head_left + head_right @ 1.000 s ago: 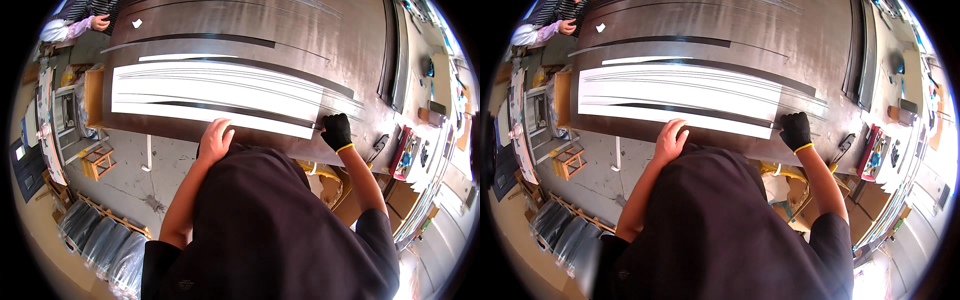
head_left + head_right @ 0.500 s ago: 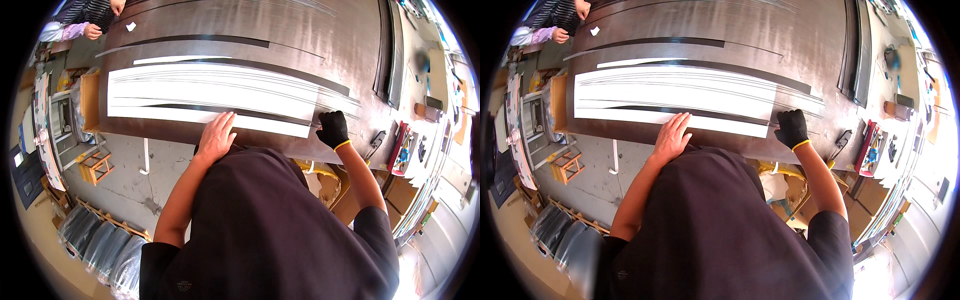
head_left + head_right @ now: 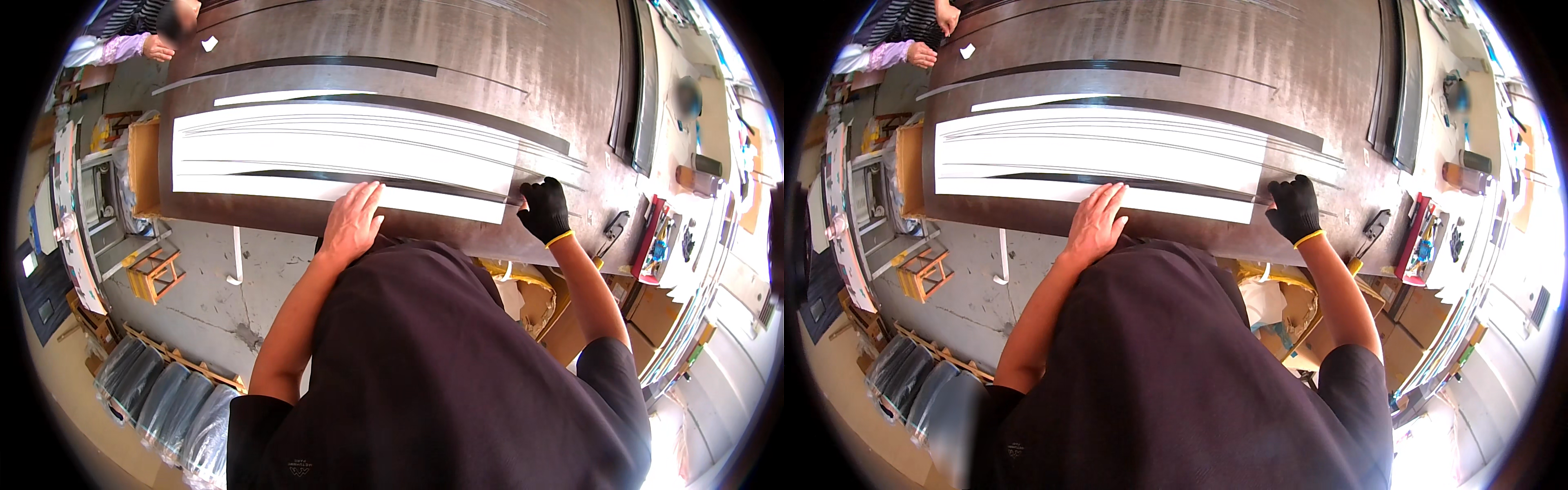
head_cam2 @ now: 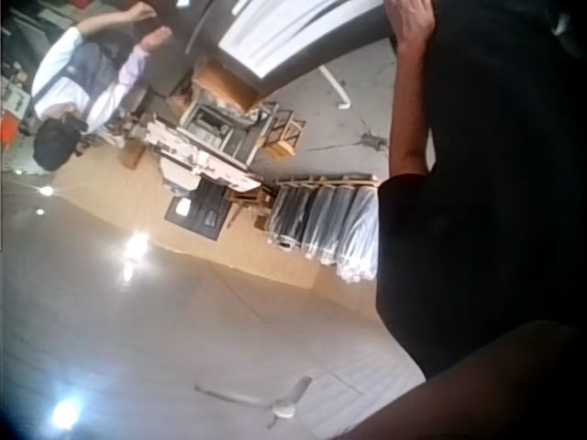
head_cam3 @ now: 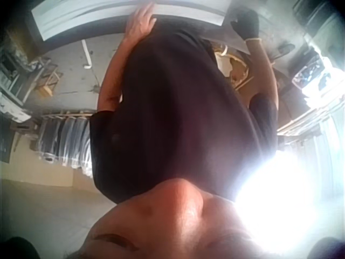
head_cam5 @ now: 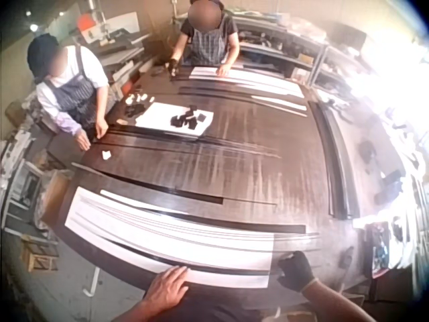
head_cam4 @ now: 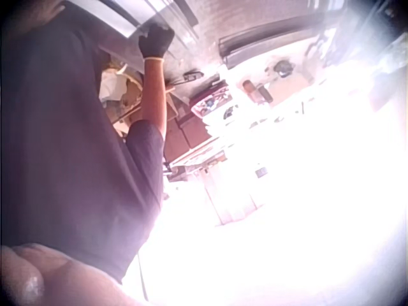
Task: The person places and smooths multiple long black adhesive strips onto a white rectangular panel on a workbench. They align each strip, press it down, and peel off the backing to secure it in place.
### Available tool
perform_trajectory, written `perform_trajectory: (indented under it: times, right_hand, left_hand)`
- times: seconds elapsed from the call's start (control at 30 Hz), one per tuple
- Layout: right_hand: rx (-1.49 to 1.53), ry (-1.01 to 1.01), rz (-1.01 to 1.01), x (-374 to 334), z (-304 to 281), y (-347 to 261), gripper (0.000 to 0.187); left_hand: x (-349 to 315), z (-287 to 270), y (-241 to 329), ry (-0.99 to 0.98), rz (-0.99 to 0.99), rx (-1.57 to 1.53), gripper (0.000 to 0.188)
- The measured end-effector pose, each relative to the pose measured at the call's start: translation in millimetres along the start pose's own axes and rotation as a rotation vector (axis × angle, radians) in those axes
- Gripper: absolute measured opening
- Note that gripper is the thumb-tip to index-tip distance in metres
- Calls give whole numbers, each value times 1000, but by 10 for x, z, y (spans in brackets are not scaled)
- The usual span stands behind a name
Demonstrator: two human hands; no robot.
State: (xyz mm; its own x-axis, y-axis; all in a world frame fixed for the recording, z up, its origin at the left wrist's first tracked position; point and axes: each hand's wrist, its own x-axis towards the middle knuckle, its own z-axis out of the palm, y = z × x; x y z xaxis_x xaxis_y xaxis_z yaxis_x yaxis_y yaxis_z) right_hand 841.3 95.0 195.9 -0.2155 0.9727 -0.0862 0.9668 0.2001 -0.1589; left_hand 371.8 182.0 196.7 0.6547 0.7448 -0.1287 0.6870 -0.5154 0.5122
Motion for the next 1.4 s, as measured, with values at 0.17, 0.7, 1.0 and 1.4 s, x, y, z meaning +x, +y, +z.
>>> perform_trajectory:
  times: [0.17,0.7,1.0,1.4]
  right_hand:
    - [11,-4,37,-13,-28,-77,16]
    - [32,-20,109,-50,33,-85,13]
    - [26,31,73,-101,83,-50,15]
    - [77,-31,110,-32,-28,-16,27]
  left_hand:
    - [13,18,5,19,-21,-42,60]
    - [942,647,886,-274,593,-212,62]
    - [1008,966,949,-252,669,-36,73]
    - [992,987,910,-325,655,-86,86]
